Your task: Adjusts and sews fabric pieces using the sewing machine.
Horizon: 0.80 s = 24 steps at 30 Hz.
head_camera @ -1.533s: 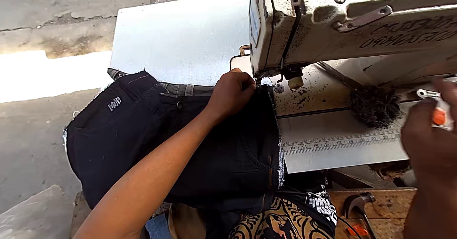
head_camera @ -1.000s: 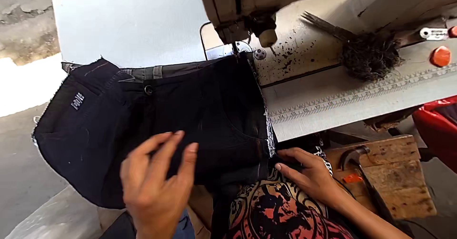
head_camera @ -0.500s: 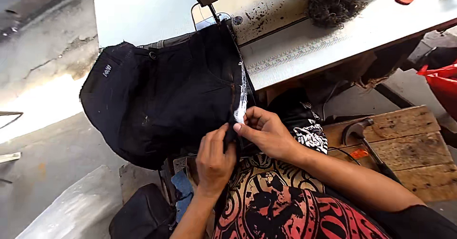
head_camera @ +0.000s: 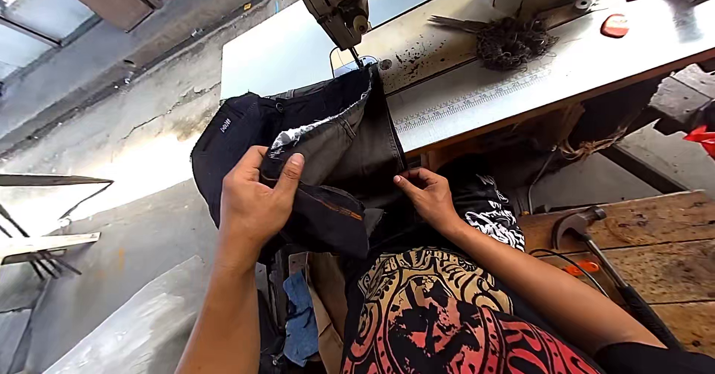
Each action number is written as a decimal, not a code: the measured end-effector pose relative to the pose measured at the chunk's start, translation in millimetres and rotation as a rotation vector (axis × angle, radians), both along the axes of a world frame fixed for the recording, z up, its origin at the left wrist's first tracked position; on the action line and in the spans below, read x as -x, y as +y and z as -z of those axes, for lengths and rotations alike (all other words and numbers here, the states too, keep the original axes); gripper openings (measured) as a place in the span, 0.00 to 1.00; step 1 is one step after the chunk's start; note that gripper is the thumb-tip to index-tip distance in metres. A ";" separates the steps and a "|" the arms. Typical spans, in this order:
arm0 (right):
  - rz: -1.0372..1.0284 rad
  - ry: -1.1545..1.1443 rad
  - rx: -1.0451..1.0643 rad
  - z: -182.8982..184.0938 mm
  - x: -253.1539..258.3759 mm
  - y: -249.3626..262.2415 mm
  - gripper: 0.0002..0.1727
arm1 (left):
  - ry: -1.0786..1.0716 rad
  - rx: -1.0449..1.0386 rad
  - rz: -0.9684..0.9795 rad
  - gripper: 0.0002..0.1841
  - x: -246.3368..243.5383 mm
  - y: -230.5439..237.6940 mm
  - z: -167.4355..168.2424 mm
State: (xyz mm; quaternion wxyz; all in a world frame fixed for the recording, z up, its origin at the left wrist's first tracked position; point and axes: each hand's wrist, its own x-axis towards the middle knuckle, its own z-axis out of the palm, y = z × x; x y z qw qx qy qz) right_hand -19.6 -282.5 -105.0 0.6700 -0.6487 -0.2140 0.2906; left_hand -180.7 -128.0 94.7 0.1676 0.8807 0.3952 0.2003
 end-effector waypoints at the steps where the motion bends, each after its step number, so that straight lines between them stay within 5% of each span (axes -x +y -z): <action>1: 0.029 -0.045 -0.008 1.3 1.9 -0.5 0.12 | 0.002 0.008 0.004 0.16 -1.7 -3.1 5.4; 4: 0.092 -0.135 -0.015 2.2 4.8 0.1 0.20 | 0.030 0.010 -0.016 0.17 -9.3 -7.4 15.5; 13: 0.017 -0.091 -0.085 -25.2 6.5 -5.7 0.07 | 0.041 0.233 0.062 0.27 -12.4 18.1 38.4; 17: 0.070 -0.132 -0.173 -51.8 5.2 -13.7 0.09 | 0.108 0.347 0.107 0.17 -14.7 39.9 59.0; 21: 0.113 -0.039 -0.180 -11.2 2.7 -2.4 0.08 | 0.091 0.373 0.115 0.13 -13.9 51.0 65.0; 24: 0.055 -0.013 -0.303 -15.8 7.2 -1.3 0.09 | -0.024 0.424 0.089 0.13 -6.1 49.2 69.3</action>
